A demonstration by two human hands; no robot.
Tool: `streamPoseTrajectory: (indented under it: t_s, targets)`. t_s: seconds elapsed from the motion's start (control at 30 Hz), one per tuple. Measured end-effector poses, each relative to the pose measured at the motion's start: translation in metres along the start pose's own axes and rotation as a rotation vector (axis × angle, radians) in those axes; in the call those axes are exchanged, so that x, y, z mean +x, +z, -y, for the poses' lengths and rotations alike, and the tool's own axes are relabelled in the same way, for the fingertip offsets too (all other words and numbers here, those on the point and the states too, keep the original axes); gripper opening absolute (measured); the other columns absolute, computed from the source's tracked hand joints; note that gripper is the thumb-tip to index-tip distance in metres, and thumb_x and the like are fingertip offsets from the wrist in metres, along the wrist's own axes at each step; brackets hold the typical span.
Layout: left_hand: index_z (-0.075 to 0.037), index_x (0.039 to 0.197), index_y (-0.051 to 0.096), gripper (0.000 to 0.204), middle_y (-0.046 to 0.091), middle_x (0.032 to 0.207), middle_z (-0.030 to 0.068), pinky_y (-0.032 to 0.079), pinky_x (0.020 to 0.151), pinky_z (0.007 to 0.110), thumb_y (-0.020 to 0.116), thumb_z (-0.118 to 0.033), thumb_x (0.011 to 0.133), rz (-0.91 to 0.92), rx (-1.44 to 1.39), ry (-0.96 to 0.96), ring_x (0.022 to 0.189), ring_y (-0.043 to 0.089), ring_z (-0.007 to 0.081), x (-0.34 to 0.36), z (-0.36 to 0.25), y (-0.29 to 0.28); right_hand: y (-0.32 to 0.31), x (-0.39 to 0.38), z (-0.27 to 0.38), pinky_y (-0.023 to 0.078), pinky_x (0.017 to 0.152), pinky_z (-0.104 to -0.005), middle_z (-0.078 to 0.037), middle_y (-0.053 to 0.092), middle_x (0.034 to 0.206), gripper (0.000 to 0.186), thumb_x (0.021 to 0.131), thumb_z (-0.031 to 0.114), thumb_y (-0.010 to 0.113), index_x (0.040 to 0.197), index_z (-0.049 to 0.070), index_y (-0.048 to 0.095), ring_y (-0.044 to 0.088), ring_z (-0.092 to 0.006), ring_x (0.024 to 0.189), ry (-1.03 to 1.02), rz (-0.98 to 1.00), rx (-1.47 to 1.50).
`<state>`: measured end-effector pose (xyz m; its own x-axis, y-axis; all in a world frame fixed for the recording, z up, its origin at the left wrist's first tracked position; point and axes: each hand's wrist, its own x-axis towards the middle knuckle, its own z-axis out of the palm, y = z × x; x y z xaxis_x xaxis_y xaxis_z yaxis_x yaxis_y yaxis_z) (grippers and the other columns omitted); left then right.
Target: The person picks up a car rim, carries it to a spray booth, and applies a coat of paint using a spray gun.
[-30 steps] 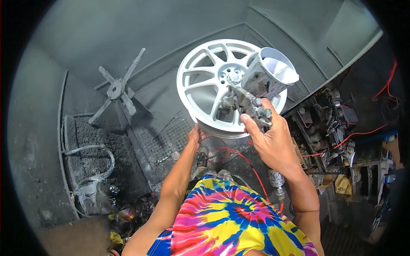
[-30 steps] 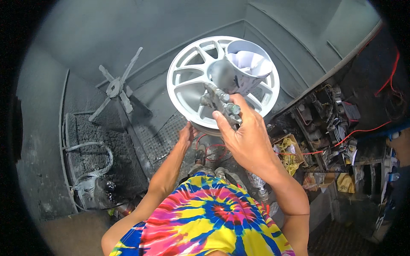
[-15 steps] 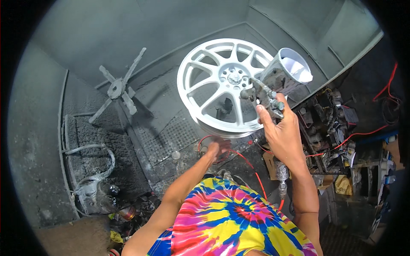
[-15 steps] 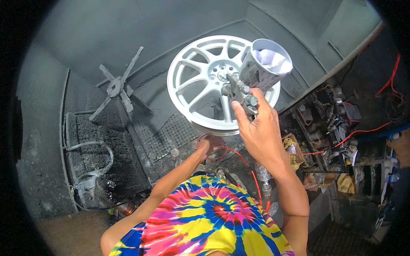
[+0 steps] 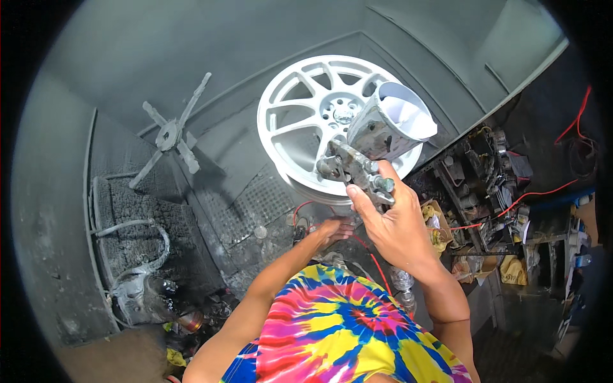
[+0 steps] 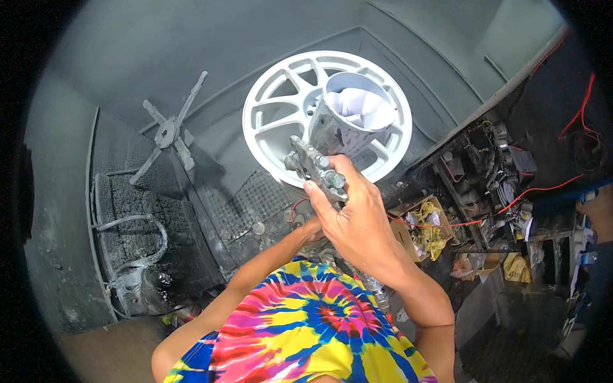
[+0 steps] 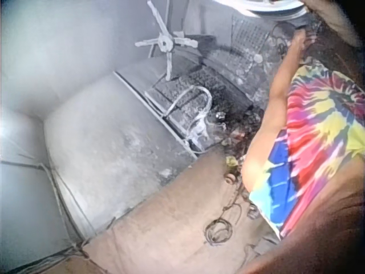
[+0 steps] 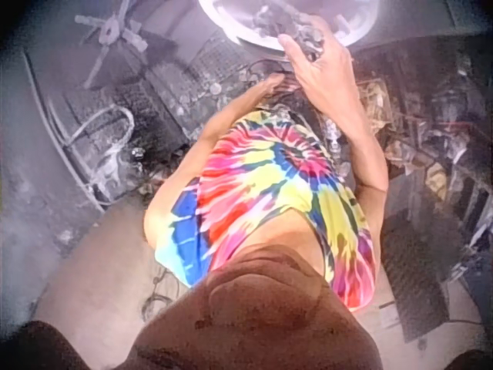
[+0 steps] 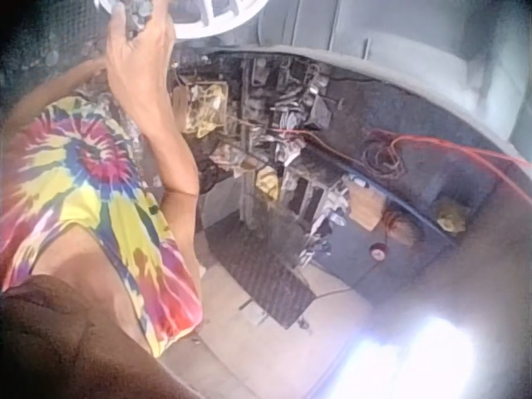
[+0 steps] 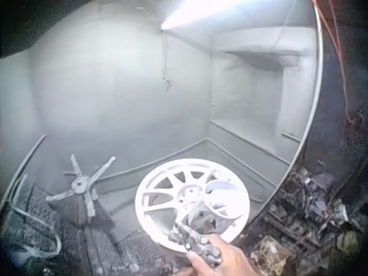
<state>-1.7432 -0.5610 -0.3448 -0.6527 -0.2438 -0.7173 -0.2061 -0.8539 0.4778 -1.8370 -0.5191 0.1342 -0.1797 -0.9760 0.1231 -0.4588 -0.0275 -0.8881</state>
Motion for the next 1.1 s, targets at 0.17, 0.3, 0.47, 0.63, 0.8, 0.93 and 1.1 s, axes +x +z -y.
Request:
streamPoseTrajectory:
  t_s: [0.17, 0.3, 0.47, 0.63, 0.8, 0.93, 1.1]
  targets:
    - [-0.005, 0.141, 0.062, 0.044, 0.074, 0.126, 0.0161, 0.06, 0.094, 0.041, 0.041, -0.026, 0.109, -0.122, 0.053, 0.023, 0.108, 0.073, 0.0253, -0.02, -0.018, -0.024, -0.007, -0.004, -0.011, 0.05, 0.072, -0.0317, -0.008, 0.066, 0.08, 0.02, 0.103, 0.014, 0.067, 0.117, 0.0, 0.062, 0.061, -0.0142, 0.074, 0.006, -0.109, -0.105]
    - [-0.002, 0.132, 0.066, 0.043, 0.076, 0.111, 0.012, 0.061, 0.084, 0.041, 0.037, -0.021, 0.107, -0.352, -0.015, 0.152, 0.089, 0.074, 0.0217, -0.041, -0.036, -0.076, -0.02, 0.0, -0.012, 0.053, 0.083, -0.0455, -0.027, 0.07, 0.101, 0.026, 0.101, 0.013, 0.068, 0.119, -0.002, 0.059, 0.07, -0.0441, 0.094, 0.068, -0.142, -0.159]
    - [-0.004, 0.11, 0.068, 0.028, 0.071, 0.093, 0.0081, 0.059, 0.073, 0.034, 0.048, -0.023, 0.104, -0.595, -0.189, 0.262, 0.08, 0.069, 0.0189, -0.069, -0.094, -0.113, -0.024, 0.009, -0.016, 0.053, 0.083, -0.0424, -0.025, 0.071, 0.1, 0.024, 0.102, 0.014, 0.068, 0.116, -0.004, 0.06, 0.072, -0.0361, 0.091, 0.087, -0.198, -0.106]
    - [-0.006, 0.107, 0.067, 0.031, 0.067, 0.088, 0.005, 0.057, 0.066, 0.032, 0.054, -0.034, 0.105, -0.61, -0.425, 0.533, 0.069, 0.063, 0.016, -0.075, -0.113, -0.106, -0.02, 0.015, -0.017, 0.053, 0.079, -0.0411, -0.023, 0.071, 0.094, 0.024, 0.102, 0.014, 0.067, 0.116, -0.004, 0.059, 0.07, -0.0352, 0.085, 0.106, -0.13, -0.095]
    - [-0.005, 0.116, 0.064, 0.036, 0.067, 0.092, 0.0066, 0.058, 0.068, 0.032, 0.053, -0.038, 0.11, -0.659, -0.265, 0.549, 0.076, 0.066, 0.0171, -0.072, -0.101, -0.063, -0.021, 0.008, 0.006, 0.052, 0.078, -0.041, -0.022, 0.07, 0.088, 0.028, 0.102, 0.014, 0.068, 0.12, -0.004, 0.058, 0.068, -0.0315, 0.078, 0.205, 0.01, 0.025]
    - [-0.004, 0.124, 0.059, 0.039, 0.071, 0.096, 0.0097, 0.057, 0.067, 0.032, 0.049, -0.041, 0.113, -0.537, -0.249, 0.579, 0.088, 0.073, 0.0201, -0.058, -0.065, -0.08, -0.005, 0.001, 0.005, 0.05, 0.069, -0.0282, -0.002, 0.067, 0.08, 0.02, 0.104, 0.016, 0.067, 0.117, 0.0, 0.063, 0.062, -0.0085, 0.074, 0.034, 0.002, 0.025]
    - [-0.004, 0.125, 0.061, 0.043, 0.075, 0.102, 0.0119, 0.057, 0.072, 0.033, 0.049, -0.043, 0.112, -0.466, -0.237, 0.49, 0.092, 0.073, 0.0201, -0.06, -0.053, -0.028, 0.007, 0.006, -0.004, 0.051, 0.071, -0.0298, -0.006, 0.068, 0.08, 0.02, 0.104, 0.015, 0.067, 0.116, -0.001, 0.062, 0.062, -0.0097, 0.074, -0.022, -0.021, 0.031]
